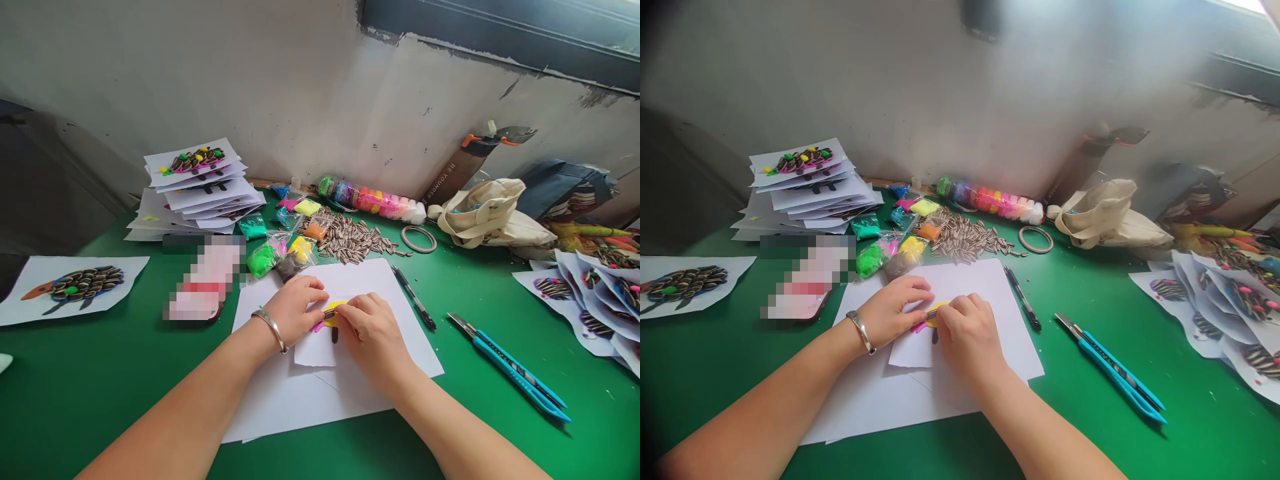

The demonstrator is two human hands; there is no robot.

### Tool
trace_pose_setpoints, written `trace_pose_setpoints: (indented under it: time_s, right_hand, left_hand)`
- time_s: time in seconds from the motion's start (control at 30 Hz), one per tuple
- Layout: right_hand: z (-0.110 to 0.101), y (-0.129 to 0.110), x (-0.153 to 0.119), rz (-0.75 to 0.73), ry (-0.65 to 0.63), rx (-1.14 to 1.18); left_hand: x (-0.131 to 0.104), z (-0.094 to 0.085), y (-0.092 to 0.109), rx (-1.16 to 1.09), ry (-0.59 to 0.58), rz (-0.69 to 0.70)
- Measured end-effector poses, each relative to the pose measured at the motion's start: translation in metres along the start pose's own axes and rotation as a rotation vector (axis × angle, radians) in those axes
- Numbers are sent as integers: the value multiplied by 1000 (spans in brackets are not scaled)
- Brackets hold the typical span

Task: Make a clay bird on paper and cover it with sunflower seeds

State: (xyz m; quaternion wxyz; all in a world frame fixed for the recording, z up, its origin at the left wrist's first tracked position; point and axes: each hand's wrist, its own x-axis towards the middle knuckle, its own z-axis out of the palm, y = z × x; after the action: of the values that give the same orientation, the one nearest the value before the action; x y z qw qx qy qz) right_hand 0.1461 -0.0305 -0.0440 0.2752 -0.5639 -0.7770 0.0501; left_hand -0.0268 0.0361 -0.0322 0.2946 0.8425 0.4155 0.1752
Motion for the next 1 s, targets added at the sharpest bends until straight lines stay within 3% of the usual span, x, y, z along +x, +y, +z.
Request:
trace_pose_setpoints:
  time_s: [0.5, 0.73, 1.0]
  right_hand:
    - [10, 3, 3, -12, -6, 37]
    - [4, 4, 2, -33, 80, 45]
    - [2, 4, -2, -54, 28, 0]
  left_hand:
    - [0, 2, -2, 9, -16, 9]
    - [0, 0, 0, -4, -29, -24]
    - [1, -2, 1, -3, -36, -11]
